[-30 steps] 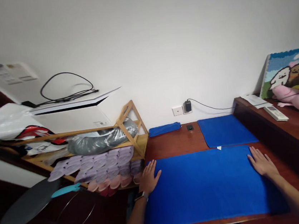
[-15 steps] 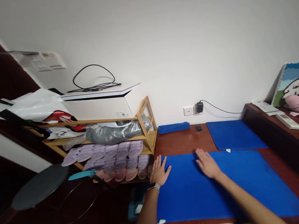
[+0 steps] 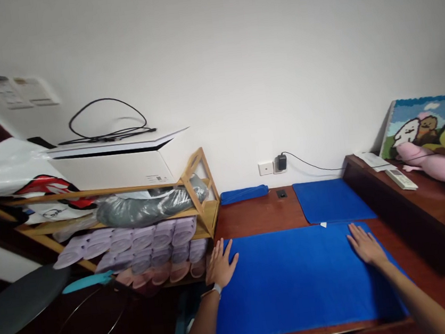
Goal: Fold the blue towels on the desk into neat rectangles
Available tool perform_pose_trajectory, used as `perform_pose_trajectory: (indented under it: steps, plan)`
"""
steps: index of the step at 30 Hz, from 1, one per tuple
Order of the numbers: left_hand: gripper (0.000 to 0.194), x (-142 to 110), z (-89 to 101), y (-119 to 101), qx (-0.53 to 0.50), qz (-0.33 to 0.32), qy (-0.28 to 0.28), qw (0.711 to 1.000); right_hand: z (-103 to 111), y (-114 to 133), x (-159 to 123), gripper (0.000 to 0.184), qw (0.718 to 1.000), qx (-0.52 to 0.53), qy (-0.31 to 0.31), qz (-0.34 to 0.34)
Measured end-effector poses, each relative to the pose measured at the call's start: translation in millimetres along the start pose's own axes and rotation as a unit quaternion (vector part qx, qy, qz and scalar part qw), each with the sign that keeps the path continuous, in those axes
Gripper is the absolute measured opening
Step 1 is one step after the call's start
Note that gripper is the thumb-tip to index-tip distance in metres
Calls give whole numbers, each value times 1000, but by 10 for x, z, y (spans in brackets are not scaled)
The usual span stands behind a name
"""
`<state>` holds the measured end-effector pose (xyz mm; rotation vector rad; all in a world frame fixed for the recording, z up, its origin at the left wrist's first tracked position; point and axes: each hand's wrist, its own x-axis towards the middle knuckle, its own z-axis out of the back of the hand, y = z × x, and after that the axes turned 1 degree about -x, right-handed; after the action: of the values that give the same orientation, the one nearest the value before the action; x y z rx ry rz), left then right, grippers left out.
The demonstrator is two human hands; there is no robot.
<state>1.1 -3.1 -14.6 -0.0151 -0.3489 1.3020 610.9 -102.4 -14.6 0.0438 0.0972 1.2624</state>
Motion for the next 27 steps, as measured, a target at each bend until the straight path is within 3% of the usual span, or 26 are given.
perform_pose_trajectory:
  steps: [2, 5, 20, 24, 27]
  plan:
    - [68, 12, -33, 35, 4, 0, -6, 1000, -31, -405, 25, 75, 999, -2, -7, -38]
    - [67, 32, -57, 75, 11, -7, -13, 1000, -84, -636, 32, 76, 999, 12, -18, -40]
    - [70, 120, 89, 43, 73, -6, 47, 996, 31, -514, -14, 75, 998, 31, -10, -48]
    - [71, 139, 183, -17, 91, -17, 66, 993, 86, -476, -31, 71, 998, 33, -9, -52]
    - [68, 127, 292, -145, 103, -32, 46, 993, 120, -456, -32, 70, 998, 33, -2, -57]
